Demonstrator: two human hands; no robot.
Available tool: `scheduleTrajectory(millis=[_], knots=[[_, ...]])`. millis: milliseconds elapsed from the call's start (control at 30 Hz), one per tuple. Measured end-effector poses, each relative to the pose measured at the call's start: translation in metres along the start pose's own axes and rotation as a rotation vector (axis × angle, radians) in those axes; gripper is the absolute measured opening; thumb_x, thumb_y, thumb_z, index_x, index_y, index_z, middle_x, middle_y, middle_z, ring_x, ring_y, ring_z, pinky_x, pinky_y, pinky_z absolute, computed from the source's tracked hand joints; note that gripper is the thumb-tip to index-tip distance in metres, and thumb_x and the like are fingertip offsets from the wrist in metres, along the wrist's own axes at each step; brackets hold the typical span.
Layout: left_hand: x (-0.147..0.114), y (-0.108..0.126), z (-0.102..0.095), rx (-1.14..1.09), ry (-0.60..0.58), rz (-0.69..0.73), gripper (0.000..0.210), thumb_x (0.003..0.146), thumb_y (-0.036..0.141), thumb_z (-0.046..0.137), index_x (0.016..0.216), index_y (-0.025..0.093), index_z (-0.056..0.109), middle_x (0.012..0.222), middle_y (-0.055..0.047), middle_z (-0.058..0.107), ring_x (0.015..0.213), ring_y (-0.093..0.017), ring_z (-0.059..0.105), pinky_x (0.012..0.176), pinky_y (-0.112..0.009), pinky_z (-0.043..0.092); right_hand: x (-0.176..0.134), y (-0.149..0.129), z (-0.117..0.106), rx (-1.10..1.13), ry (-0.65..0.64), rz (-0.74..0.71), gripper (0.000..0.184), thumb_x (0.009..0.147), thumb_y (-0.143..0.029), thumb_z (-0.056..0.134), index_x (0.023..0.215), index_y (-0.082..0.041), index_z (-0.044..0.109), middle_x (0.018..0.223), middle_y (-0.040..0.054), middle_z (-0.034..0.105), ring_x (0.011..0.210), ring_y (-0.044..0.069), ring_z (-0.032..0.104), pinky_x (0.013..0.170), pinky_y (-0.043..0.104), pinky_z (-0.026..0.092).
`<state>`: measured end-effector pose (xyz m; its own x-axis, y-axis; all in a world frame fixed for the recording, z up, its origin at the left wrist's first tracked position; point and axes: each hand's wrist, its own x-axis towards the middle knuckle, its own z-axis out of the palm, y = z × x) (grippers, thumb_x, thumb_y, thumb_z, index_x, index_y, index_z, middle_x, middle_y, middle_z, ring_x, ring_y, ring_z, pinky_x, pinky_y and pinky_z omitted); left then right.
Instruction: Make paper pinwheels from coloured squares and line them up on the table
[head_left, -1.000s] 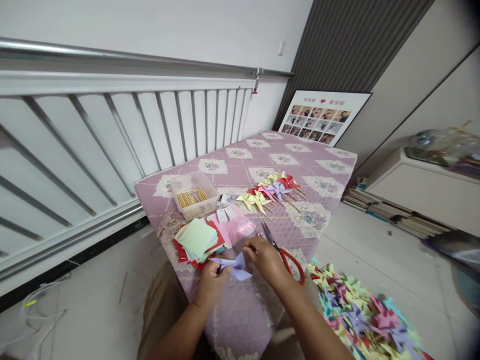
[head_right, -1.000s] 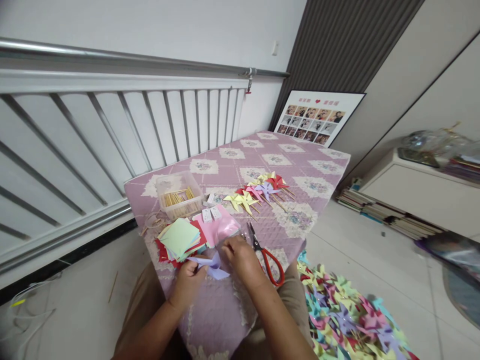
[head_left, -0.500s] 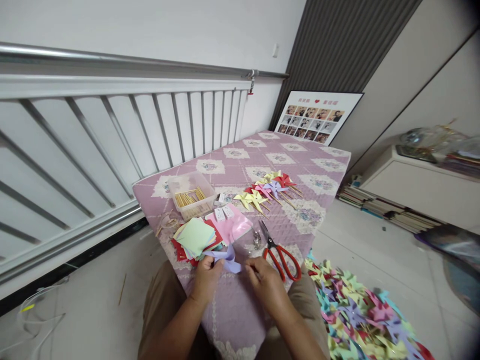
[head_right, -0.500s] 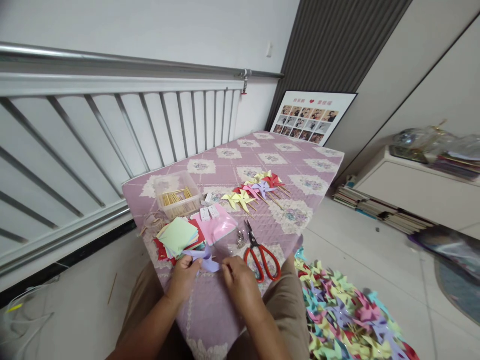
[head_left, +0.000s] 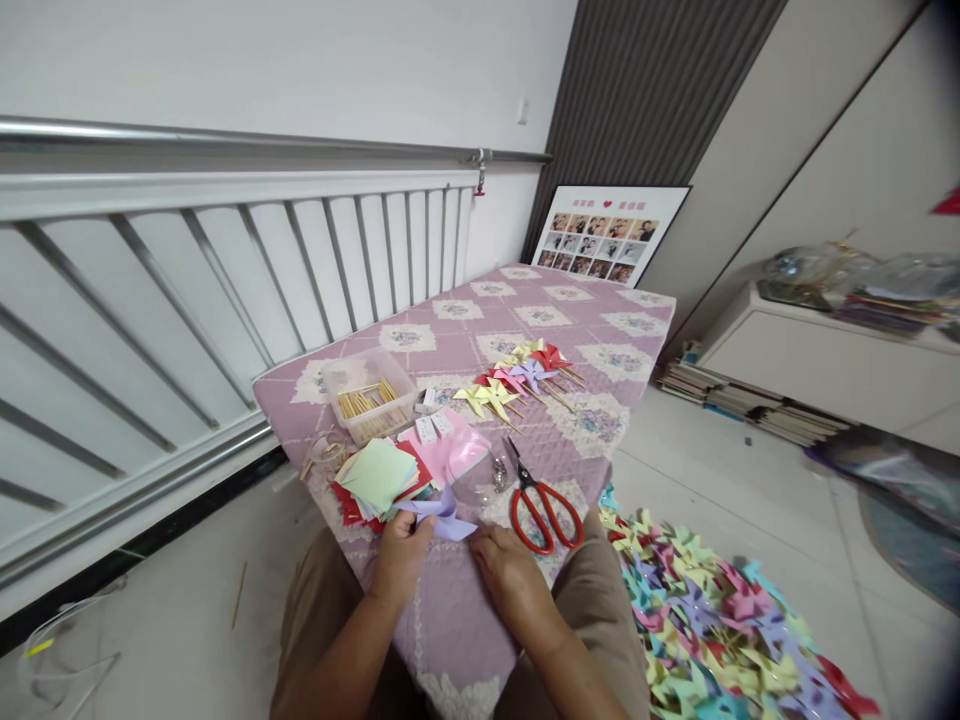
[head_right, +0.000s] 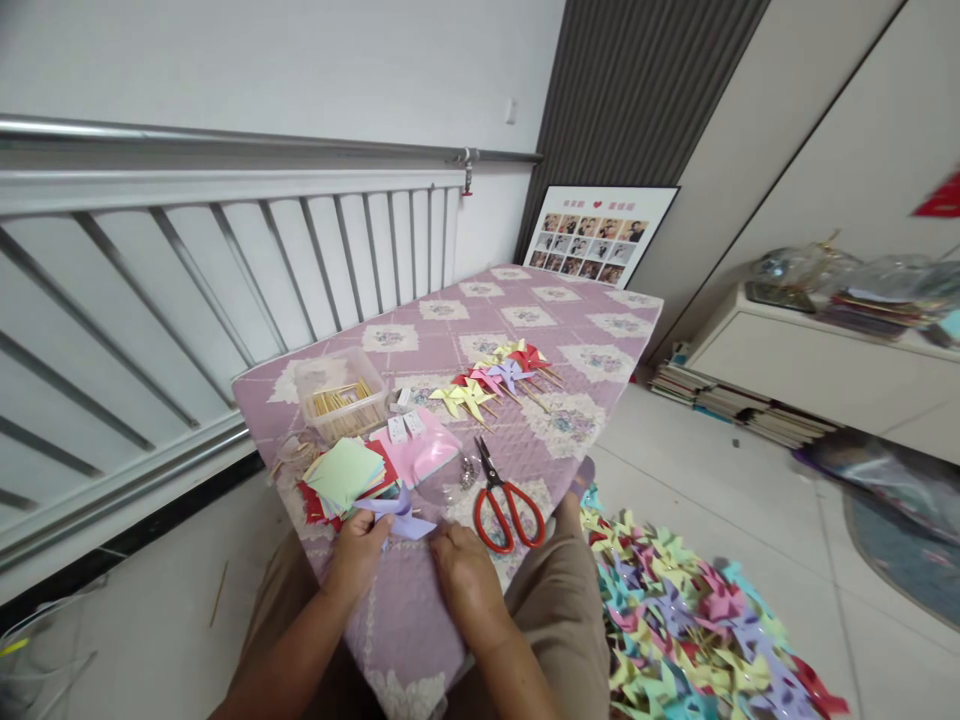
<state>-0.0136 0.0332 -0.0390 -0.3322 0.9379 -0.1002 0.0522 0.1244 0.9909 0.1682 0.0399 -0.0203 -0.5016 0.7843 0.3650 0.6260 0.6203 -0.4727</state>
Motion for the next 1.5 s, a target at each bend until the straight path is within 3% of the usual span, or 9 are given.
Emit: scheduleTrajectory(millis=[200, 367, 700, 833, 1067, 1267, 1500], knots=[[0.001, 0.002, 0.003, -0.031, 0.02, 0.01, 0.018, 0.074, 0.034, 0.057, 0.076, 0.017, 0.063, 0.068, 0.001, 0.06, 0.066, -0.015, 0.053, 0.064, -0.024, 0.04, -0.008, 0.008, -0.003, 0.171, 0.119, 0.111, 0.019, 0.083, -0.011, 0.051, 0.096, -0.018, 0.062, 0.095, 0.0104, 0.065, 0.09, 0.023, 0.062, 0.08, 0.035, 0.05], [0.002, 0.0, 0.004, -0.001, 0.029, -0.009, 0.017, 0.073, 0.034, 0.057, 0.072, 0.017, 0.061, 0.063, 0.003, 0.057, 0.062, -0.013, 0.05, 0.06, -0.022, 0.038, -0.013, 0.017, -0.009, 0.174, 0.167, 0.249, 0.013, 0.085, -0.017, 0.049, 0.078, -0.019, 0.06, 0.073, 0.0059, 0.063, 0.07, 0.021, 0.06, 0.065, 0.031, 0.049], [0.002, 0.008, 0.003, 0.069, 0.035, -0.014, 0.017, 0.074, 0.034, 0.056, 0.067, 0.018, 0.059, 0.058, 0.005, 0.051, 0.055, -0.011, 0.043, 0.055, -0.022, 0.033, -0.01, 0.006, -0.004, 0.063, 0.046, 0.191, 0.013, 0.084, -0.015, 0.051, 0.084, -0.018, 0.064, 0.08, 0.0074, 0.063, 0.078, 0.022, 0.061, 0.072, 0.033, 0.049], [0.005, 0.002, 0.003, 0.049, 0.044, -0.006, 0.018, 0.074, 0.033, 0.055, 0.066, 0.018, 0.058, 0.058, 0.005, 0.049, 0.055, -0.011, 0.042, 0.053, -0.022, 0.031, -0.008, 0.004, -0.003, -0.011, 0.014, 0.161, 0.014, 0.083, -0.014, 0.053, 0.089, -0.018, 0.065, 0.081, 0.0077, 0.064, 0.079, 0.022, 0.061, 0.072, 0.032, 0.048], [0.009, -0.007, 0.003, 0.011, 0.023, -0.027, 0.019, 0.075, 0.034, 0.056, 0.066, 0.017, 0.058, 0.056, 0.006, 0.048, 0.053, -0.011, 0.041, 0.052, -0.022, 0.032, -0.006, 0.003, -0.001, -0.065, 0.031, 0.147, 0.019, 0.087, -0.019, 0.048, 0.075, -0.019, 0.063, 0.074, 0.0065, 0.061, 0.072, 0.02, 0.058, 0.067, 0.03, 0.045], [0.007, 0.003, 0.004, -0.014, -0.005, -0.005, 0.017, 0.075, 0.032, 0.055, 0.075, 0.017, 0.063, 0.065, 0.003, 0.057, 0.062, -0.013, 0.05, 0.061, -0.023, 0.038, -0.008, 0.004, -0.002, 0.263, 0.137, 0.267, 0.013, 0.082, -0.018, 0.049, 0.07, -0.02, 0.054, 0.069, 0.0036, 0.061, 0.066, 0.018, 0.058, 0.064, 0.028, 0.046], [0.009, 0.0, 0.004, -0.06, -0.024, -0.074, 0.017, 0.073, 0.034, 0.057, 0.072, 0.017, 0.06, 0.059, 0.004, 0.055, 0.055, -0.012, 0.048, 0.055, -0.022, 0.037, -0.008, -0.003, -0.001, 0.647, 0.164, 0.467, 0.016, 0.081, -0.031, 0.055, 0.071, -0.019, 0.057, 0.067, 0.0021, 0.062, 0.064, 0.017, 0.057, 0.062, 0.028, 0.046]])
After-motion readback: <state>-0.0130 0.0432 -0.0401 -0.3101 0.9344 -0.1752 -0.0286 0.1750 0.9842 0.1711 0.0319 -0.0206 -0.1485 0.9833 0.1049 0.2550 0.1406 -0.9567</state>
